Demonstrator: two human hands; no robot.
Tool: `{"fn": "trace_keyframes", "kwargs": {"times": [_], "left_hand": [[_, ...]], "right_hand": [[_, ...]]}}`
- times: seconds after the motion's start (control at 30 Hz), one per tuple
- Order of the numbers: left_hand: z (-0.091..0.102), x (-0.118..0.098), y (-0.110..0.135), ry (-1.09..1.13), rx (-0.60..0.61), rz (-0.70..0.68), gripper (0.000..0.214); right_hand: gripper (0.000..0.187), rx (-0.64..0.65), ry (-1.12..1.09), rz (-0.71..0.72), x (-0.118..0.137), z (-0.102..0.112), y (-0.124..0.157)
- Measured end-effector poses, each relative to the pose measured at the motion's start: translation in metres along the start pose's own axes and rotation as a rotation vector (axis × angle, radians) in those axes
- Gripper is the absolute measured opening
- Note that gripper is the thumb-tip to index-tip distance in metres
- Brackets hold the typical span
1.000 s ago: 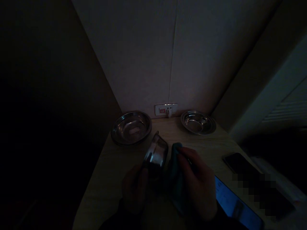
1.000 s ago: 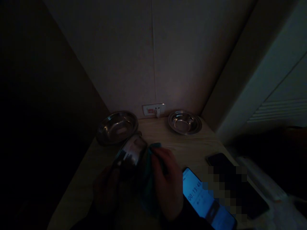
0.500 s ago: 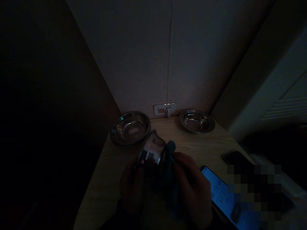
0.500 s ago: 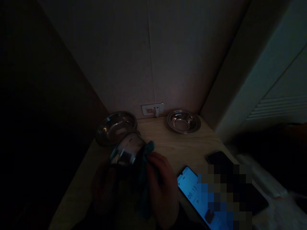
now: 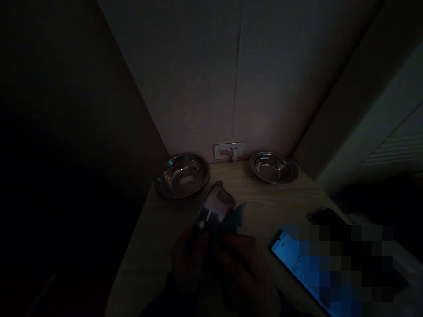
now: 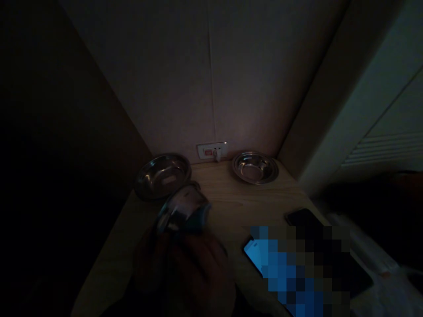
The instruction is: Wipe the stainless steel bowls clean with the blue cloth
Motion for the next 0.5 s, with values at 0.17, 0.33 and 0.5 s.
{"fn": "trace_keyframes", "kwargs": {"times": [0.17, 0.33, 0.5], "left_hand": [[0.001, -0.001, 0.0, -0.026, -0.001, 0.003, 0.027], [0.001, 0.005, 0.002, 0.005, -0.007, 0.016, 0.028], [-0.005, 0.005, 0.004, -0.011, 0.04, -0.031, 0.024]], "right_hand": [[0.022, -0.002, 0.049, 0.067, 0.004, 0.005, -0.035], [0.024, 0.031, 0.089, 0.082, 0.01, 0.005, -0.044], [0.023, 0.066, 0.091, 0.101, 0.008, 0.005, -0.049]]}}
Point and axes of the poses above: each hand's wrist, its own y-axis away from the middle knuckle, its own z-axis out of the back of the hand, x = y × z, the point moved 10 cm from there along -y, towards the middle knuckle, and after that the axes turned 1 degree about -y, right-handed, at the moved point
